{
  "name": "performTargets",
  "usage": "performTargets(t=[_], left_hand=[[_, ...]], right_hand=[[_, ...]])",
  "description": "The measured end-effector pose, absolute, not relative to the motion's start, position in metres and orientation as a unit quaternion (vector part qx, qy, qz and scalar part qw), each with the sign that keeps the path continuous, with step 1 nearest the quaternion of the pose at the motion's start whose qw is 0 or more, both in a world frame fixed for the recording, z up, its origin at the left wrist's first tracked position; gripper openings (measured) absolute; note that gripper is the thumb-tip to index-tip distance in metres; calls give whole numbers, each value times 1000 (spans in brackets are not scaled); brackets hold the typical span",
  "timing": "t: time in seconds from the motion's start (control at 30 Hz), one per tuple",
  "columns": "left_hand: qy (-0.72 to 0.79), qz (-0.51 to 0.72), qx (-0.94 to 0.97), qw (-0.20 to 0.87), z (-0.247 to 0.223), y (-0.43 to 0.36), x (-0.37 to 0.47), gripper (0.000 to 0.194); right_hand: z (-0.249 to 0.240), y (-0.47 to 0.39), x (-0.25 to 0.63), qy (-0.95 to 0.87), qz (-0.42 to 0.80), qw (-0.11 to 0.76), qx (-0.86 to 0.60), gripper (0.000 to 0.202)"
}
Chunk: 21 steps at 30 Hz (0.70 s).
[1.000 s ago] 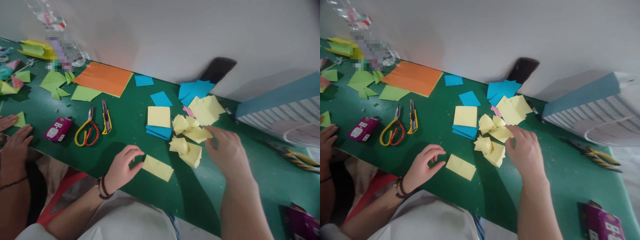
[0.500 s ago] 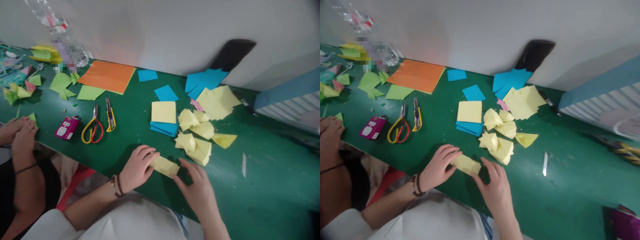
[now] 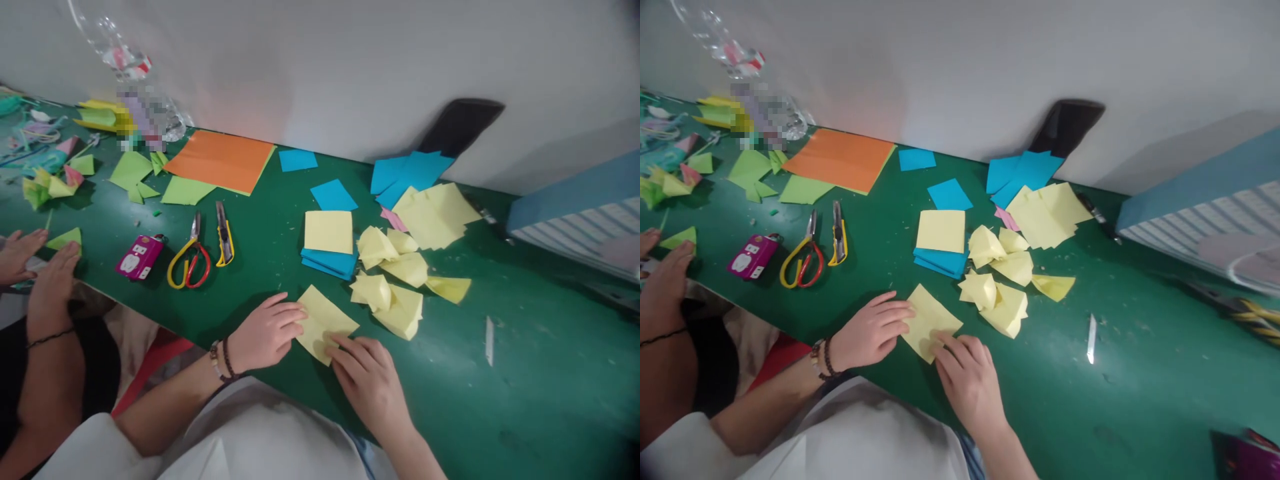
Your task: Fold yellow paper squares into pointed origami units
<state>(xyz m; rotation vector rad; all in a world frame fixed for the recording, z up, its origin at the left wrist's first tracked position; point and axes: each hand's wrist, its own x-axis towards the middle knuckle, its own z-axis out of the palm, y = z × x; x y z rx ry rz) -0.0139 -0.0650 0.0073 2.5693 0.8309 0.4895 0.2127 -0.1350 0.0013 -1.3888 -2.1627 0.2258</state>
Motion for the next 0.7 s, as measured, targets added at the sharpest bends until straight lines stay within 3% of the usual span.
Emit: performTargets(t=[0.1, 0.43, 0.7], left_hand=[[307, 164, 912, 215, 6, -66, -14, 10], [267, 218, 921, 184, -1, -63, -2, 22], [245, 207, 927, 192, -5, -63, -5, 22]], right_hand=[[2, -130, 217, -823, 84, 271, -493, 20], [-6, -118, 208, -768, 100, 298, -558, 8], [2, -119, 202, -783, 46, 230, -577, 5]])
